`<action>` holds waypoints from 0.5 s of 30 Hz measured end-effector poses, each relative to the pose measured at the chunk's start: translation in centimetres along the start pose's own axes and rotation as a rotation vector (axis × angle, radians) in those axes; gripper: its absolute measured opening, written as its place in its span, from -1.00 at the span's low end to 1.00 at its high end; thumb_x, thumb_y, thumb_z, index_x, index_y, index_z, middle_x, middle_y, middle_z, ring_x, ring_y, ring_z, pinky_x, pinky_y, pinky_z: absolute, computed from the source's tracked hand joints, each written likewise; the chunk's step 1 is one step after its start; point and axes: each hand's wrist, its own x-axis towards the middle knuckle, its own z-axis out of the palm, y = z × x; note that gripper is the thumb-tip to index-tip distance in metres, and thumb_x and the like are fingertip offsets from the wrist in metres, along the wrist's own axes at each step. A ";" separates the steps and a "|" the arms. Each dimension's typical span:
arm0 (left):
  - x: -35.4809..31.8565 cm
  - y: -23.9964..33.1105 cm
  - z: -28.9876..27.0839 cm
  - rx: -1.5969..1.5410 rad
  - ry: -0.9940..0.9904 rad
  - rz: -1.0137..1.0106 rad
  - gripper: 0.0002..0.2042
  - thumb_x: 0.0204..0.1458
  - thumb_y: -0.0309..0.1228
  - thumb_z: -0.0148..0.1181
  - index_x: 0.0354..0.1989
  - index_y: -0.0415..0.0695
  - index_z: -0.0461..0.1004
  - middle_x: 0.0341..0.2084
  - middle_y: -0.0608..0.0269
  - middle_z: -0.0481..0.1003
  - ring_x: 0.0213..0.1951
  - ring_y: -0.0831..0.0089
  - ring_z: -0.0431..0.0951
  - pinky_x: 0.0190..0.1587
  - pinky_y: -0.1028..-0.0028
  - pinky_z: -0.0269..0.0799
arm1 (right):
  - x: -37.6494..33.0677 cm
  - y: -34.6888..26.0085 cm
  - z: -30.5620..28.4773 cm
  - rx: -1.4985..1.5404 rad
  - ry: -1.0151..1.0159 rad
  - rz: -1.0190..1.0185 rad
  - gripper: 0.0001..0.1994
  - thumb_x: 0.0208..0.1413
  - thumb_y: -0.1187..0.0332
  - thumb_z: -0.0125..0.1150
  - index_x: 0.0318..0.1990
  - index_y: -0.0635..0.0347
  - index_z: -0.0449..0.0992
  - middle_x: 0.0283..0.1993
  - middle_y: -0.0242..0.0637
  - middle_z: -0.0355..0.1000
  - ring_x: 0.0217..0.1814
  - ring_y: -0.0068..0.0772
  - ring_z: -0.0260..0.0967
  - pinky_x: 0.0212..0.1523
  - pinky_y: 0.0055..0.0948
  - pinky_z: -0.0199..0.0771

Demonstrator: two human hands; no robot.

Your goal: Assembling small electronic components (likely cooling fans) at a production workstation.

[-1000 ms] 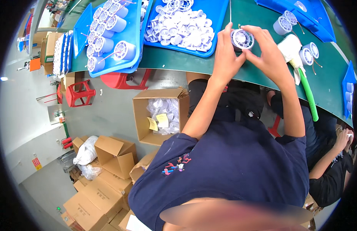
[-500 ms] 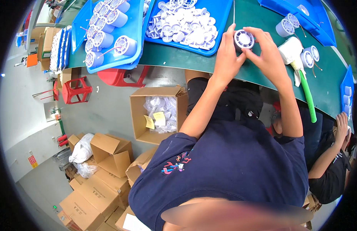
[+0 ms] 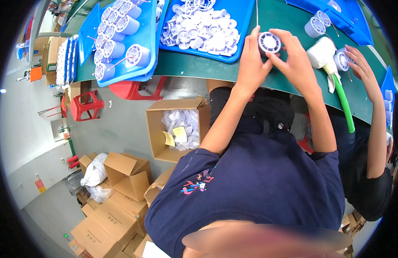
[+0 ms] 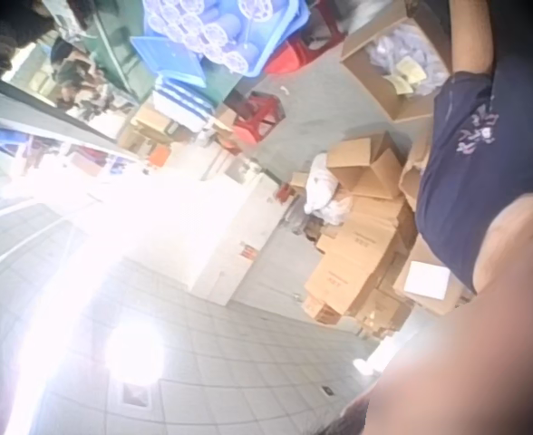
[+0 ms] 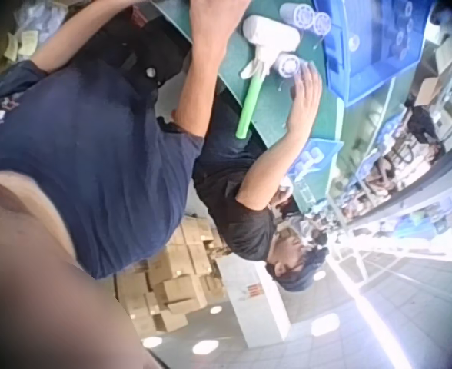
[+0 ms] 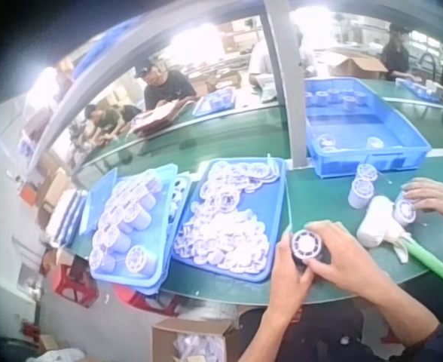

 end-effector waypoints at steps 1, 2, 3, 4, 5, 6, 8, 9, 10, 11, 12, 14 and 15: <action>0.0 0.0 0.1 -0.006 -0.005 0.003 -0.14 -0.05 -0.55 0.47 0.45 -0.28 0.10 0.13 -0.21 0.38 0.14 -0.14 0.48 0.17 0.13 0.47 | -0.1 0.2 0.0 0.017 0.023 -0.032 -0.43 0.11 0.41 0.39 0.29 0.27 0.41 0.31 -0.04 0.39 0.31 0.00 0.38 0.28 -0.18 0.43; -0.1 0.1 0.1 -0.015 -0.001 0.008 -0.12 -0.05 -0.51 0.50 0.45 -0.29 0.10 0.17 -0.22 0.35 0.18 -0.15 0.44 0.21 0.13 0.44 | -0.2 0.3 0.0 0.035 0.043 -0.067 -0.43 0.11 0.41 0.39 0.30 0.26 0.41 0.35 -0.02 0.35 0.32 -0.01 0.38 0.28 -0.17 0.44; -0.2 0.0 0.0 -0.026 0.004 0.012 -0.10 -0.06 -0.47 0.52 0.45 -0.30 0.09 0.22 -0.23 0.31 0.23 -0.15 0.40 0.25 0.12 0.40 | -0.4 0.1 -0.4 0.012 0.094 -0.061 -0.43 0.12 0.40 0.39 0.30 0.26 0.41 0.38 -0.01 0.32 0.33 -0.01 0.38 0.28 -0.17 0.44; -0.2 -0.2 -0.3 -0.003 -0.021 0.015 -0.04 -0.08 -0.37 0.58 0.46 -0.31 0.08 0.28 -0.24 0.25 0.29 -0.16 0.32 0.33 0.11 0.32 | -0.6 -0.2 -1.1 -0.012 0.144 -0.055 -0.43 0.13 0.40 0.39 0.30 0.25 0.41 0.41 -0.01 0.28 0.33 -0.01 0.38 0.28 -0.17 0.44; -0.2 0.3 -0.6 0.016 -0.019 0.027 -0.04 -0.07 -0.33 0.58 0.46 -0.31 0.07 0.28 -0.23 0.25 0.29 -0.15 0.32 0.33 0.11 0.31 | -1.0 -0.1 -2.0 0.011 0.221 -0.014 -0.46 0.15 0.38 0.38 0.29 0.25 0.42 0.36 -0.01 0.34 0.33 0.01 0.38 0.30 -0.18 0.42; -0.2 0.7 -0.8 0.033 -0.016 0.039 -0.04 -0.06 -0.29 0.58 0.45 -0.32 0.07 0.28 -0.23 0.25 0.30 -0.14 0.31 0.34 0.11 0.30 | -1.7 0.4 -2.7 -0.073 0.301 0.020 -0.48 0.16 0.38 0.38 0.28 0.25 0.43 0.33 0.00 0.36 0.33 0.03 0.38 0.30 -0.17 0.41; -0.1 0.8 -0.3 0.000 -0.009 0.015 -0.10 0.00 -0.24 0.55 0.43 -0.29 0.12 0.24 -0.19 0.29 0.27 -0.07 0.35 0.34 0.14 0.30 | -3.8 3.0 -4.1 -0.186 0.471 0.114 -0.53 0.18 0.39 0.35 0.23 0.28 0.46 0.26 0.04 0.41 0.34 0.08 0.35 0.29 -0.13 0.39; 0.0 0.8 -0.5 -0.020 0.003 -0.012 -0.13 0.00 -0.24 0.55 0.41 -0.29 0.16 0.20 -0.17 0.33 0.25 -0.04 0.39 0.34 0.16 0.30 | -5.0 4.4 -4.1 -0.281 0.469 0.186 -0.54 0.18 0.41 0.33 0.23 0.29 0.45 0.26 0.05 0.40 0.34 0.10 0.35 0.31 -0.10 0.37; 0.1 0.9 -0.3 -0.030 0.008 -0.022 -0.24 0.05 -0.25 0.51 0.35 -0.27 0.25 0.16 -0.13 0.39 0.21 0.00 0.43 0.30 0.19 0.34 | -6.5 5.5 -4.3 -0.385 0.477 0.267 -0.55 0.19 0.43 0.31 0.23 0.30 0.45 0.26 0.07 0.40 0.35 0.12 0.34 0.32 -0.08 0.36; 0.0 0.7 -0.6 -0.036 0.022 -0.026 -0.24 0.05 -0.25 0.51 0.35 -0.27 0.25 0.16 -0.13 0.39 0.21 0.00 0.43 0.30 0.19 0.34 | -6.9 5.1 -4.2 -0.435 0.455 0.275 -0.51 0.15 0.44 0.31 0.26 0.30 0.43 0.28 0.07 0.38 0.35 0.15 0.32 0.36 -0.05 0.32; -0.1 0.5 -0.9 -0.053 0.003 -0.043 -0.30 0.06 -0.26 0.50 0.32 -0.26 0.29 0.13 -0.11 0.42 0.19 0.02 0.46 0.27 0.20 0.37 | -7.1 5.0 -4.0 -0.440 0.446 0.264 -0.51 0.15 0.44 0.31 0.26 0.30 0.43 0.28 0.07 0.38 0.35 0.15 0.32 0.36 -0.05 0.32; -0.1 0.7 -1.0 -0.081 -0.027 -0.051 -0.39 0.09 -0.28 0.47 0.27 -0.22 0.38 0.07 -0.06 0.47 0.11 0.06 0.52 0.19 0.23 0.43 | -8.1 4.9 -3.7 -0.483 0.430 0.181 -0.45 0.11 0.43 0.35 0.29 0.27 0.41 0.31 0.05 0.36 0.36 0.14 0.31 0.38 -0.04 0.29; 0.1 0.8 -0.8 -0.097 -0.073 -0.033 -0.39 0.09 -0.28 0.47 0.27 -0.22 0.38 0.07 -0.05 0.48 0.10 0.07 0.53 0.18 0.23 0.44 | -8.2 4.9 -4.0 -0.541 0.417 0.197 -0.41 0.07 0.42 0.37 0.30 0.25 0.40 0.31 0.03 0.36 0.33 0.12 0.33 0.37 -0.04 0.30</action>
